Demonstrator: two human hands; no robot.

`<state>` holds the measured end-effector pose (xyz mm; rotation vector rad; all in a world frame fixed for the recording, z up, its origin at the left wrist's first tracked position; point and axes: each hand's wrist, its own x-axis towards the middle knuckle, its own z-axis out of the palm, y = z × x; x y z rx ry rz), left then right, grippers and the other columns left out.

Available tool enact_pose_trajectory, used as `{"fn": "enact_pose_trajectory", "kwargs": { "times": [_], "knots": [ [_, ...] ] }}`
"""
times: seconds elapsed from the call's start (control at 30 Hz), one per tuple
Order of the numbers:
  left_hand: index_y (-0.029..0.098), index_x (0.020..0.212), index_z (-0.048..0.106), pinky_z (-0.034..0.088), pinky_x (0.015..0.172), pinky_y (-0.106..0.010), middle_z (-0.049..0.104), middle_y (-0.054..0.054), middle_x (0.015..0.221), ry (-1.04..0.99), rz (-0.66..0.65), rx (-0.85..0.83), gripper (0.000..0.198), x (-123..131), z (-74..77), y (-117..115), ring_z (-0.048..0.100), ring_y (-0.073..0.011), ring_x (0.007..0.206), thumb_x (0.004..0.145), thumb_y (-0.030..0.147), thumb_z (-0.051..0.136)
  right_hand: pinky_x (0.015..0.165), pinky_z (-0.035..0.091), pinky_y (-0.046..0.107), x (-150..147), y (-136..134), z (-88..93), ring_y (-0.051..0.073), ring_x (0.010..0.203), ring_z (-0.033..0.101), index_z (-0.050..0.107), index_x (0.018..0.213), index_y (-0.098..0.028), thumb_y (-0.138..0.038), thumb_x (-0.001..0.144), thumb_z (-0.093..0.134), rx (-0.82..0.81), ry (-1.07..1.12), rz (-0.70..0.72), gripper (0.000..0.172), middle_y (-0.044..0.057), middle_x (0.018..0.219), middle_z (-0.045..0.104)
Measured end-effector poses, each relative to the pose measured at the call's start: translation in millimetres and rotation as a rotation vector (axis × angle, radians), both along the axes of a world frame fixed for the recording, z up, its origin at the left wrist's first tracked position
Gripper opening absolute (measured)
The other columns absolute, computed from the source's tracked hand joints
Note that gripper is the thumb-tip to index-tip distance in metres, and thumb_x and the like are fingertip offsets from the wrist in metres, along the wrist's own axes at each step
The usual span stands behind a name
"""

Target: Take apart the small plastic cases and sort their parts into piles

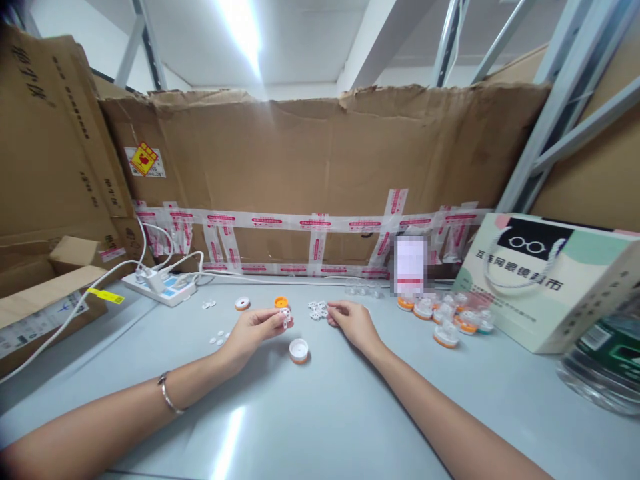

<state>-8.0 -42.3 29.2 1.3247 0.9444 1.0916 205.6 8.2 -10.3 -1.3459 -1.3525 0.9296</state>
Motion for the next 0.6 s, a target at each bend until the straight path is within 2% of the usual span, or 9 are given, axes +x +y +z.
{"fn": "enact_pose_trajectory", "kwargs": {
  "times": [0.13, 0.27, 0.37, 0.53, 0.6],
  "knots": [
    [0.013, 0.075, 0.068, 0.047, 0.07, -0.026, 0.065, -0.004, 0.075, 0.091, 0.04, 0.061, 0.028, -1, -1.4, 3, 0.058, -0.015, 0.075, 0.069, 0.039, 0.063, 0.061, 0.05, 0.027, -14, -16, 15.1, 0.015, 0.061, 0.062, 0.067, 0.082, -0.014, -0.034, 0.064, 0.066, 0.051, 0.068, 0.04, 0.027, 0.004, 0.068, 0.068],
    [0.012, 0.072, 0.068, 0.046, 0.061, -0.023, 0.065, -0.004, 0.069, 0.177, 0.027, 0.138, 0.024, 0, -4.4, 6, 0.058, -0.0146, 0.068, 0.069, 0.035, 0.063, 0.069, 0.05, 0.028, -36, -43, 32.7, 0.015, 0.069, 0.063, 0.067, 0.083, -0.016, -0.04, 0.064, 0.066, 0.05, 0.15, 0.268, 0.031, 0.004, 0.074, 0.068],
    [0.011, 0.081, 0.067, 0.048, 0.062, -0.024, 0.067, -0.005, 0.073, 0.196, 0.029, 0.21, 0.023, 2, -6.2, 4, 0.061, -0.0157, 0.069, 0.07, 0.031, 0.063, 0.07, 0.049, 0.029, -46, -54, 36.9, 0.015, 0.069, 0.062, 0.067, 0.081, -0.016, -0.04, 0.062, 0.068, -0.016, 0.192, 0.372, 0.031, 0.003, 0.072, 0.068],
    [0.016, 0.088, 0.066, 0.049, 0.07, -0.026, 0.069, -0.005, 0.083, 0.448, -0.012, 0.547, 0.017, 3, -3.8, 0, 0.062, -0.0158, 0.075, 0.078, 0.025, 0.057, 0.071, 0.049, 0.028, -48, -56, 32.2, 0.014, 0.066, 0.063, 0.065, 0.073, -0.015, -0.039, 0.052, 0.075, -0.126, 0.348, 0.293, 0.033, 0.002, 0.068, 0.069],
    [0.017, 0.09, 0.066, 0.049, 0.07, -0.026, 0.068, -0.004, 0.084, 0.564, 0.01, 0.657, 0.017, 2, -3.3, 0, 0.062, -0.0159, 0.075, 0.078, 0.025, 0.059, 0.071, 0.05, 0.027, -48, -56, 30.6, 0.014, 0.067, 0.064, 0.064, 0.072, -0.015, -0.038, 0.05, 0.076, -0.14, 0.384, 0.277, 0.035, 0.002, 0.067, 0.069]
  ]
}}
